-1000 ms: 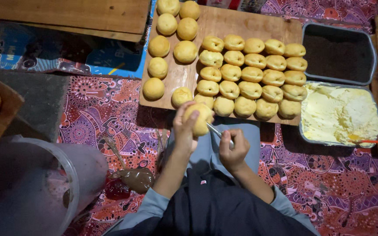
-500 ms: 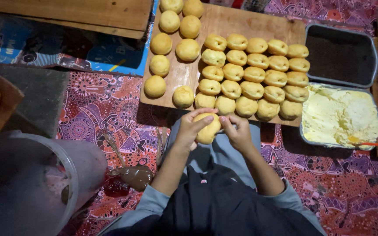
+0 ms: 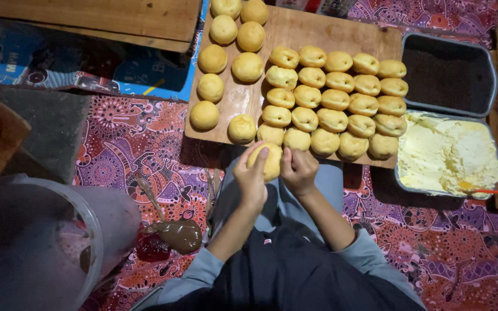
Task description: The person pokes holes into small round pastries using a metal tool, then fills them with a brown paste from a piping bag. The pastries are arranged on a wooden board.
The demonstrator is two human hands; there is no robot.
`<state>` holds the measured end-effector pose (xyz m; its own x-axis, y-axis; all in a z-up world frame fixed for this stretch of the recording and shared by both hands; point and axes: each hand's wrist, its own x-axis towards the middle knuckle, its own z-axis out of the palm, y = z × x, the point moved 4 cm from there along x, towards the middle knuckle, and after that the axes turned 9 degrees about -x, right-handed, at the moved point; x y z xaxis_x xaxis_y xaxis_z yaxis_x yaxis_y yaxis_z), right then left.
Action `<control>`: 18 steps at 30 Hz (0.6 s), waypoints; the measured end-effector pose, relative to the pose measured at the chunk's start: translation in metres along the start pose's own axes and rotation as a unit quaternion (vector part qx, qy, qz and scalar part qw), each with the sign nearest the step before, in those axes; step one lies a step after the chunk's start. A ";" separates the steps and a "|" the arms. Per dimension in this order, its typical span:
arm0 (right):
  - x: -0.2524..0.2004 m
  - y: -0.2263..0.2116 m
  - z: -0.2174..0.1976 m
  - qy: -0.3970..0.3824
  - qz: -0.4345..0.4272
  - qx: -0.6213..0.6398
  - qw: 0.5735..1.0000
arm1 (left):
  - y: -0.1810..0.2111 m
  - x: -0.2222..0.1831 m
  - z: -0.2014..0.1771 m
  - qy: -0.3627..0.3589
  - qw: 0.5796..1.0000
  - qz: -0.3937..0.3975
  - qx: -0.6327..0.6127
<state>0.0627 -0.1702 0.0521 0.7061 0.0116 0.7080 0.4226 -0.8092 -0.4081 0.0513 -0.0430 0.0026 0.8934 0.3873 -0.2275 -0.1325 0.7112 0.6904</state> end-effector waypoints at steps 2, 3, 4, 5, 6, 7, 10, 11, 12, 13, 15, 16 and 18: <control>0.001 0.007 0.009 -0.080 0.058 0.046 0.994 | -0.001 0.021 -0.010 -0.025 0.999 -0.001 0.046; 0.001 0.011 0.012 -0.119 0.087 0.068 0.987 | -0.005 0.035 -0.017 -0.040 0.998 -0.036 0.045; 0.002 0.014 0.011 -0.134 0.100 0.071 0.983 | -0.008 0.051 -0.025 -0.056 0.995 -0.071 0.044; 0.002 0.018 0.010 -0.148 0.113 0.075 0.980 | -0.012 0.070 -0.033 -0.071 0.991 -0.105 0.044; 0.002 0.022 0.007 -0.163 0.126 0.079 0.975 | -0.017 0.090 -0.036 -0.094 0.989 -0.095 0.057; 0.002 0.027 0.001 -0.150 0.146 0.070 0.975 | -0.024 0.110 -0.039 -0.116 0.987 -0.084 0.070; -0.002 0.048 -0.020 -0.114 0.212 0.064 0.968 | -0.038 0.185 -0.041 -0.120 0.977 -0.043 0.170; -0.004 0.056 -0.027 -0.104 0.239 0.075 0.962 | -0.041 0.209 -0.037 -0.146 0.971 -0.041 0.186; -0.007 0.065 -0.034 -0.093 0.266 0.086 0.956 | -0.043 0.229 -0.034 -0.172 0.963 -0.040 0.202; -0.009 0.073 -0.040 -0.083 0.279 0.087 0.953 | -0.046 0.247 -0.029 -0.212 0.943 -0.054 0.252; -0.015 0.088 -0.052 -0.066 0.304 0.090 0.946 | -0.051 0.269 -0.016 -0.287 0.889 -0.081 0.347; -0.019 0.096 -0.057 -0.064 0.329 0.092 0.938 | -0.052 0.277 -0.010 -0.293 0.841 -0.059 0.450; -0.029 0.110 -0.066 -0.063 0.379 0.098 0.918 | -0.047 0.285 -0.001 -0.289 0.714 -0.010 0.638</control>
<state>0.0515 -0.2988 0.0250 0.8944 -0.4334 0.1101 -0.1328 -0.4925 -0.8601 0.3120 0.0348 -0.0949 0.9665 -0.1843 -0.1785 0.0515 -0.5423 0.8386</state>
